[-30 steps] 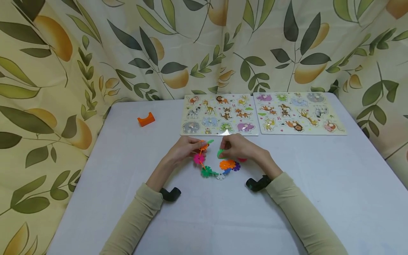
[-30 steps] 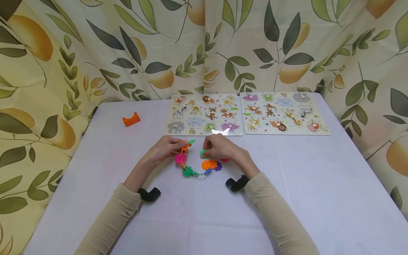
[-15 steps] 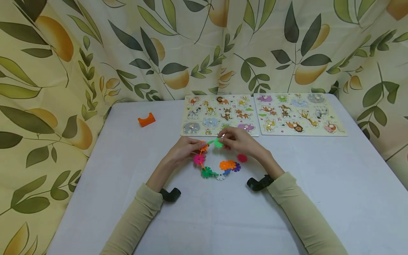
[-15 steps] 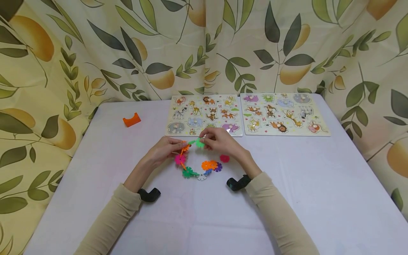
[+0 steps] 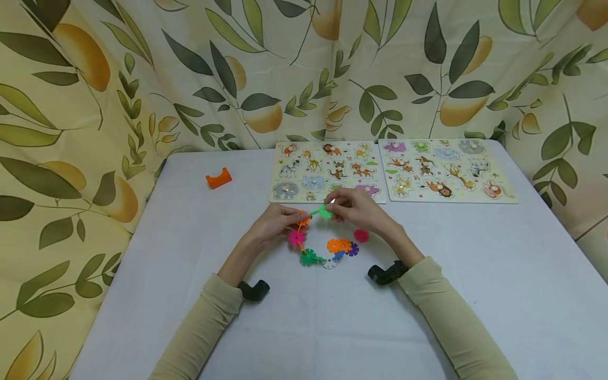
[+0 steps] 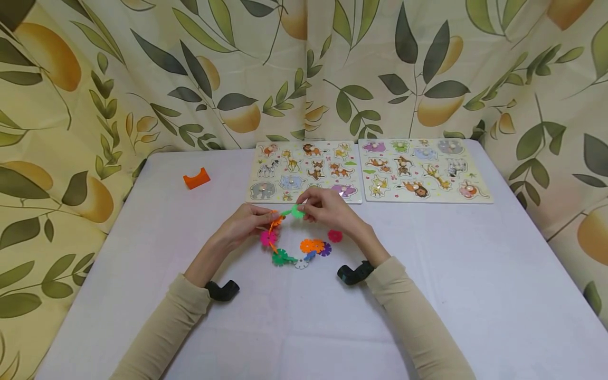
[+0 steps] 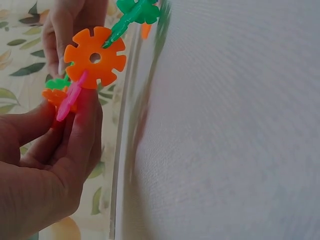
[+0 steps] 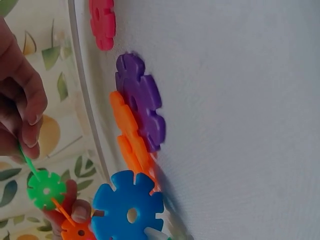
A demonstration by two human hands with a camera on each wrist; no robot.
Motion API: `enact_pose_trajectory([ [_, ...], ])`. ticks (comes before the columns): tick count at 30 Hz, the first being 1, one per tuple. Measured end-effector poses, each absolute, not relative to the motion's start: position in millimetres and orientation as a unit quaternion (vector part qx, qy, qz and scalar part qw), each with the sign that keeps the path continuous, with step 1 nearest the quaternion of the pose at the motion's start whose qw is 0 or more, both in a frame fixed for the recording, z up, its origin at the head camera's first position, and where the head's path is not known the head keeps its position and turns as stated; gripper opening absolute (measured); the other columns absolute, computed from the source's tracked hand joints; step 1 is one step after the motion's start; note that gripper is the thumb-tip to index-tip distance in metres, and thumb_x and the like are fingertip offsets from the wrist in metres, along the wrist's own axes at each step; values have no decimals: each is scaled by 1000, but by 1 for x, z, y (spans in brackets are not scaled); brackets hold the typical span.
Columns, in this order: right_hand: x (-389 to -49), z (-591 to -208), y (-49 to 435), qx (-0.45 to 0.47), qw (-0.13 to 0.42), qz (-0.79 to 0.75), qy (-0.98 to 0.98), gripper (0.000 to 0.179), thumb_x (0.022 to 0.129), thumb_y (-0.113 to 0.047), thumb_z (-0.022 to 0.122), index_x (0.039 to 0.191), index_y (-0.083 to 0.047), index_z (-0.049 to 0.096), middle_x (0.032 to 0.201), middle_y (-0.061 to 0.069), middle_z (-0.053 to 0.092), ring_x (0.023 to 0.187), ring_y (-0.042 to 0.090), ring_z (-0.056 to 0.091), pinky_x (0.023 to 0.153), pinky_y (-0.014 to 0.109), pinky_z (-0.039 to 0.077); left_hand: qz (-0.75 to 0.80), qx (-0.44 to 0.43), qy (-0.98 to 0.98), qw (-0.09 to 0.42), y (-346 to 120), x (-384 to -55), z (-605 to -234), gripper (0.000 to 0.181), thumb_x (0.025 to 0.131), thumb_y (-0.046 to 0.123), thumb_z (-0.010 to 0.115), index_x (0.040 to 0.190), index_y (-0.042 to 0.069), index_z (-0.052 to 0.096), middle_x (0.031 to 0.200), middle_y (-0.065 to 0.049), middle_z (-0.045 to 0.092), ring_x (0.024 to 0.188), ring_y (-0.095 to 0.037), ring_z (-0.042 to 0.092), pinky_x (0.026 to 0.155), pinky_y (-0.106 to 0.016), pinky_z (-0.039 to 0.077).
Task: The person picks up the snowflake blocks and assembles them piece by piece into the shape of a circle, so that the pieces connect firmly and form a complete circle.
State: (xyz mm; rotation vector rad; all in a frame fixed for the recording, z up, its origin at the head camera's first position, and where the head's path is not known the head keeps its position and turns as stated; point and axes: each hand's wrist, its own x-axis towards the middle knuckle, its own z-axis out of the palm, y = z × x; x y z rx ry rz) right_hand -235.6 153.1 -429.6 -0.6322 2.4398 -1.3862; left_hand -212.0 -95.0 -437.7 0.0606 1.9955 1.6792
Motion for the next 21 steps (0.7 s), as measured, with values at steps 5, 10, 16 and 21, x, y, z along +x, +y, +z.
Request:
enact_pose_trajectory([
  [5, -233, -429, 152, -214, 127, -478, 843, 16, 100, -14, 68, 110, -2, 72, 88, 17, 76, 75, 33, 70, 68, 32, 60, 622, 32, 737, 263, -94, -212, -439, 30, 102, 17, 65, 119, -7, 73, 84, 0, 76, 79, -13, 68, 70, -24, 55],
  [10, -231, -430, 148, -202, 125, -484, 842, 14, 100, -13, 68, 109, -3, 73, 88, 14, 75, 77, 33, 71, 70, 32, 61, 624, 36, 736, 261, -92, -209, -438, 30, 102, 16, 64, 117, -9, 73, 81, 0, 75, 76, -13, 68, 68, -24, 56],
  [16, -231, -434, 146, -212, 107, -490, 839, 13, 100, -9, 67, 108, -2, 74, 86, 13, 76, 74, 34, 69, 70, 39, 61, 628, 19, 737, 250, -90, -209, -439, 28, 102, 15, 65, 114, -9, 73, 80, -2, 74, 74, -13, 70, 66, -24, 56],
  [21, -233, -437, 147, -222, 108, -490, 836, 14, 100, -11, 68, 109, -2, 75, 90, 12, 76, 73, 30, 69, 70, 36, 61, 617, 0, 746, 250, -86, -208, -438, 29, 102, 19, 66, 111, -7, 75, 79, -3, 75, 71, -12, 71, 66, -23, 57],
])
